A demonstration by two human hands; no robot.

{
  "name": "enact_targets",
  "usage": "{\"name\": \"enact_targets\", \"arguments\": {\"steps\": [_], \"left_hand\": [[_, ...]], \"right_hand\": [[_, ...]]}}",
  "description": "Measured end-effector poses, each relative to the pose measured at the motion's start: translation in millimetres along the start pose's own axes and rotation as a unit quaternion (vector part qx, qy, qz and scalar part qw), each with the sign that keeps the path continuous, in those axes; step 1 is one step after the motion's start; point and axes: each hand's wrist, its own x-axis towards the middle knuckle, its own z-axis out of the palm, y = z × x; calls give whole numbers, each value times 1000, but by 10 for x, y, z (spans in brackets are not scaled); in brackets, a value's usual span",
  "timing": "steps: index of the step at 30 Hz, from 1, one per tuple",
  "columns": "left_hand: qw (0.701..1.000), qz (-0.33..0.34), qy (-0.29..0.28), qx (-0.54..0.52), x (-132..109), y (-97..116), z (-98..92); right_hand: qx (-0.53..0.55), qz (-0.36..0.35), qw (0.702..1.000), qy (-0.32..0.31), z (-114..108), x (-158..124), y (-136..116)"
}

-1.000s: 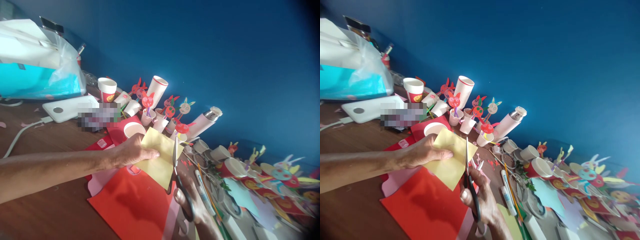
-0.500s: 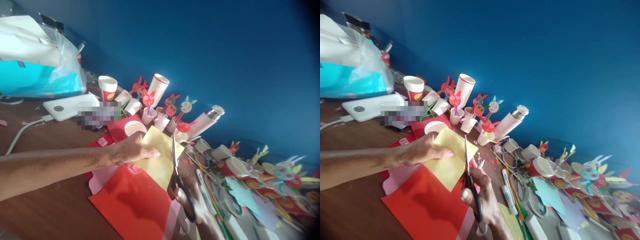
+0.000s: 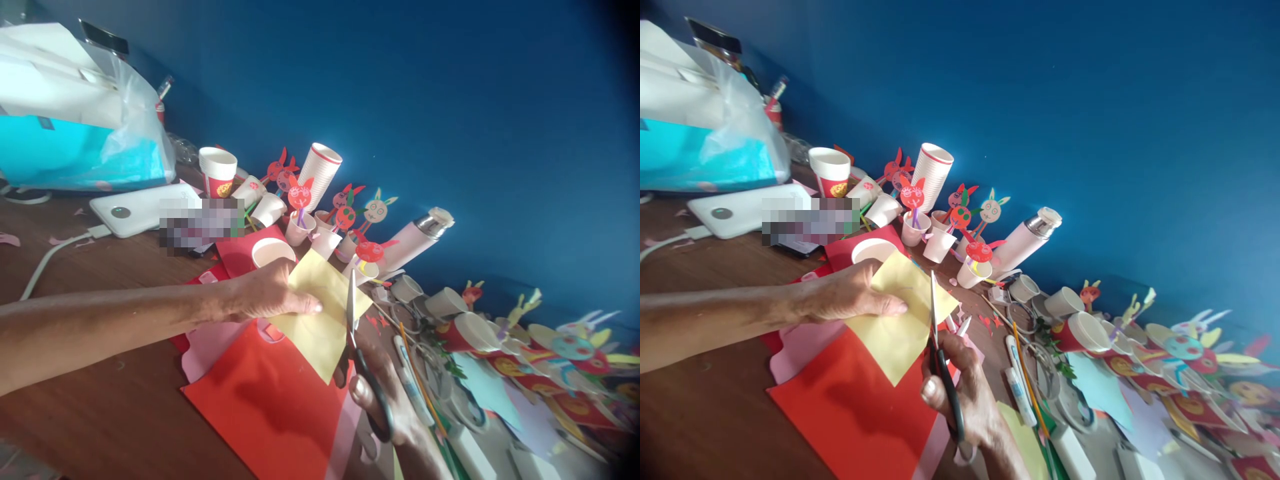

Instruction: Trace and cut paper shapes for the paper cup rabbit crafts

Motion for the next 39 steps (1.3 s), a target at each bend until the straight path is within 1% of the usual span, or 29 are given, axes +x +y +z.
{"name": "enact_targets", "arguments": {"steps": [3,7,11,15,21,27,33,39], "left_hand": [[998,-27,-37,-31,4,21,-29],[997,-38,-51,-53,7,35,-51],[996,-38,-51,-61,5,39,-48],[996,-42,-51,-66,1,48,-44],[995,-42,-58,-66,5,41,-48],[996,-39,-57,-59,13,30,-52],[996,-33,-64,-59,17,30,-64],[995,-34,-77,-57,30,5,-73]], "right_hand": [[20,4,1000,-11,5,21,-5],[15,27,1000,-5,12,32,-16],[12,36,999,0,12,20,-12],[20,29,999,1,17,27,-24],[-6,18,999,38,25,57,-108],[-23,13,998,53,24,60,-120],[-30,9,998,49,-3,52,-100],[-7,8,1000,22,-8,55,-106]]}}
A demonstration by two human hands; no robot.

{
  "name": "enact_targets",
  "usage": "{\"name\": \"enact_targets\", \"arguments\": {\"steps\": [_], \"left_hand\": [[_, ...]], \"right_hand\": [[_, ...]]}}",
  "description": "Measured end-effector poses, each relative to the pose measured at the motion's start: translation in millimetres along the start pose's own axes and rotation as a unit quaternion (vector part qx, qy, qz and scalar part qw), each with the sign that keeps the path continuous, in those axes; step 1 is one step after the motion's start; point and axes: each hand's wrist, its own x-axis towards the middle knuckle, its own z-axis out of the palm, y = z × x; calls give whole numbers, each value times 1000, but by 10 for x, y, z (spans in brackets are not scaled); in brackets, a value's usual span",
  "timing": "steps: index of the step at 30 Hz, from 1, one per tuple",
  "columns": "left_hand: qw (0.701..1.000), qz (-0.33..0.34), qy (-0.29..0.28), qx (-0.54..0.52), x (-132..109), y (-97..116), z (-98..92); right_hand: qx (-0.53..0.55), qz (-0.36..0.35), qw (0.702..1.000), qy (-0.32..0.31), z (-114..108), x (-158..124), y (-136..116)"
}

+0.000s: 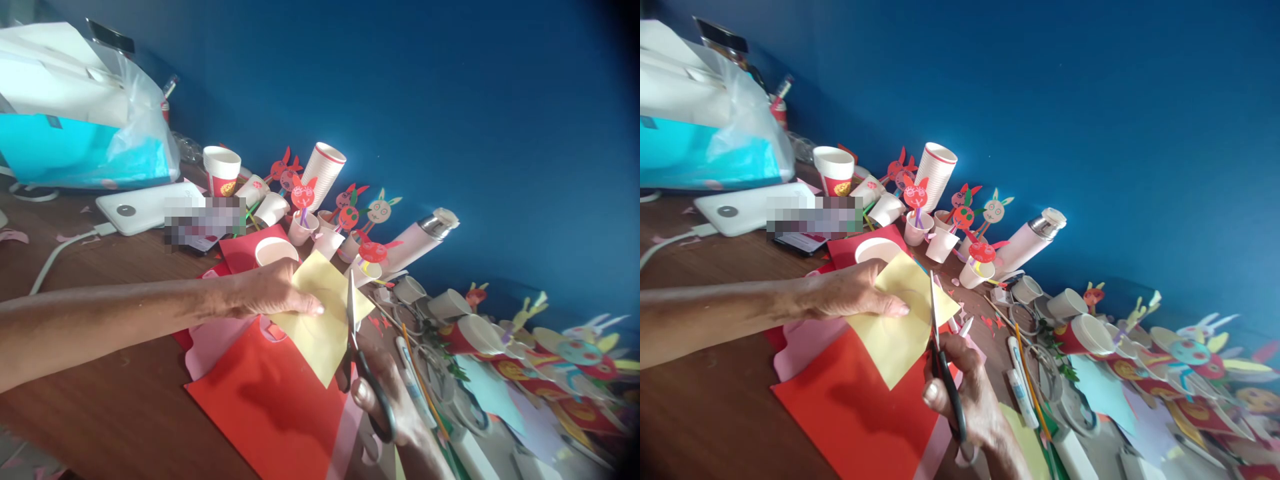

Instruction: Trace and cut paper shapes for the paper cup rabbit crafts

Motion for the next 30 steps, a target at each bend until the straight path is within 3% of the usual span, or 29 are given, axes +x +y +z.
{"name": "enact_targets", "arguments": {"steps": [7,22,30], "left_hand": [[1000,-5,-23,8,-14,-29,-7],[998,-12,-21,51,-32,-19,-33],[999,-20,4,-38,-1,-21,-25]], "right_hand": [[12,-7,1000,-17,-2,15,-57],[22,-16,1000,15,22,-25,80],[46,-13,997,61,56,-7,139]]}}
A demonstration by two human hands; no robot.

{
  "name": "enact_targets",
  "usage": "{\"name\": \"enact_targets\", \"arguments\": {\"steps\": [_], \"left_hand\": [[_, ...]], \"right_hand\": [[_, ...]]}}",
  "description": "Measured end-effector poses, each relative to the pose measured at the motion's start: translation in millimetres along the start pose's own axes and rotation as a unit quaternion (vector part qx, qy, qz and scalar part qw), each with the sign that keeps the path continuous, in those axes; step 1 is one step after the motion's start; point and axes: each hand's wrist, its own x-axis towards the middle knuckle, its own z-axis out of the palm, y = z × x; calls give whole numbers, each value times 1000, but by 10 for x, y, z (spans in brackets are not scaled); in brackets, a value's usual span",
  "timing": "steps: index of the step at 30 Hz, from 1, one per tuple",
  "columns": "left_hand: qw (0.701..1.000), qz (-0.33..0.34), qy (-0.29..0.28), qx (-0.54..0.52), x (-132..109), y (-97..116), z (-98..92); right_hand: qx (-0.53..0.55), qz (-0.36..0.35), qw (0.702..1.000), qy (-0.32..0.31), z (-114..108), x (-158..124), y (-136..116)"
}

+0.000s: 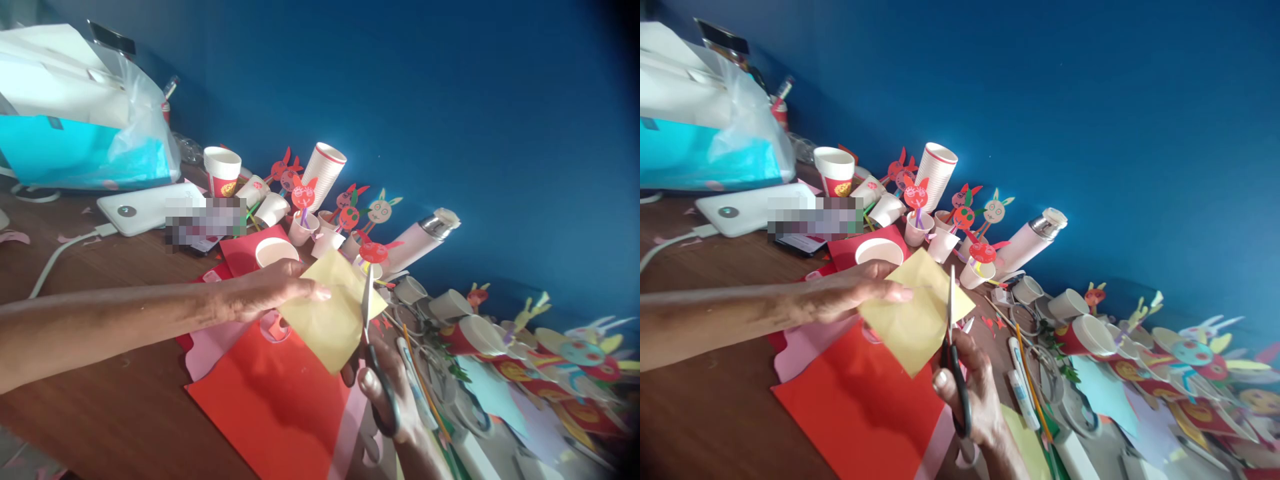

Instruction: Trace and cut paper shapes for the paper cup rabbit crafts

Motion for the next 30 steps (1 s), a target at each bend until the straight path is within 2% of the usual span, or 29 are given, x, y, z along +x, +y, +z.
{"name": "enact_targets", "arguments": {"steps": [5,7,13,18,24,27,30], "left_hand": [[993,51,32,-103,30,-165,91],[991,54,36,-120,26,-237,157],[988,65,5,-138,-6,-339,300],[989,74,47,-123,-1,-342,321],[987,128,67,-75,-24,-250,292],[987,130,74,-54,-43,-187,278],[991,115,50,-49,-48,-165,276]], "right_hand": [[50,-15,994,91,36,24,25],[59,-14,993,105,60,26,7],[43,-18,995,93,180,5,-37],[70,-6,995,69,290,-16,31],[102,-12,994,47,344,-1,61],[99,-13,994,48,348,6,65],[89,-17,994,54,352,7,72]]}}
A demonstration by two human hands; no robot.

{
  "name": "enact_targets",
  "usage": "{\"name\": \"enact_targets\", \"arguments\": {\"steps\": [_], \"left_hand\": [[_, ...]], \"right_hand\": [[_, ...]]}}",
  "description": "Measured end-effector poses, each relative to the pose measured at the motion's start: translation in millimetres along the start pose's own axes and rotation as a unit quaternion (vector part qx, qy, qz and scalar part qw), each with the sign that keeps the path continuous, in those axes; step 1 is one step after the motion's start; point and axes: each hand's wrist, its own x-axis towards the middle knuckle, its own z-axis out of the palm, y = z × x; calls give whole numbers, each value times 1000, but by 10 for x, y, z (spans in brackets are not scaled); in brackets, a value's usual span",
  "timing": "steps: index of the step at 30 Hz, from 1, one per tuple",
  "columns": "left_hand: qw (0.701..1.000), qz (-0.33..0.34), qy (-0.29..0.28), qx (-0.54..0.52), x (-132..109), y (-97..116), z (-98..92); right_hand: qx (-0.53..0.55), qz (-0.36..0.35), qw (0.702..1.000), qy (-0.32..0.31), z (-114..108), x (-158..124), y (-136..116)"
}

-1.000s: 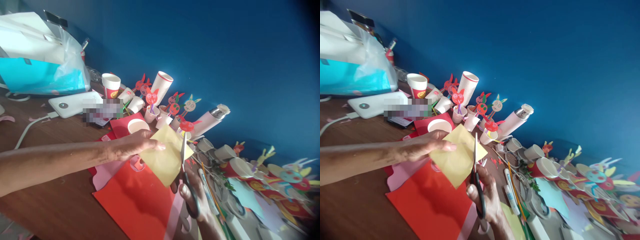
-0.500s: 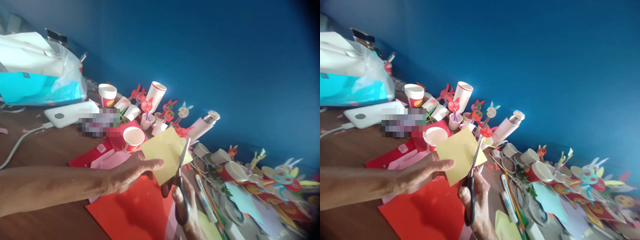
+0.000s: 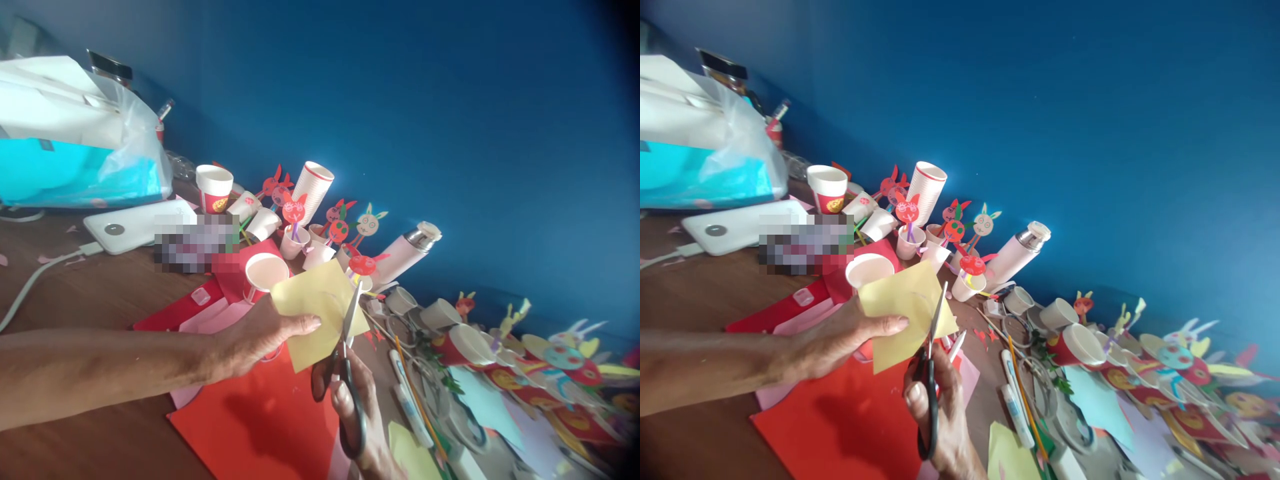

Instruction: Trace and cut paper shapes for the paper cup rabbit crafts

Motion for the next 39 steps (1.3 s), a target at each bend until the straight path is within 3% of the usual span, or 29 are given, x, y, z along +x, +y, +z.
{"name": "enact_targets", "arguments": {"steps": [7,14,26,39], "left_hand": [[1000,-22,12,-2,15,-30,-13],[995,-61,66,47,27,54,-3],[997,-47,46,-29,69,-64,-54],[993,-69,85,33,53,36,-47]], "right_hand": [[2,9,1000,-12,-6,6,-27],[-29,29,999,-16,-20,1,-96],[-27,25,999,-1,-23,-20,-57],[-36,27,999,-12,-33,-13,-67]]}}
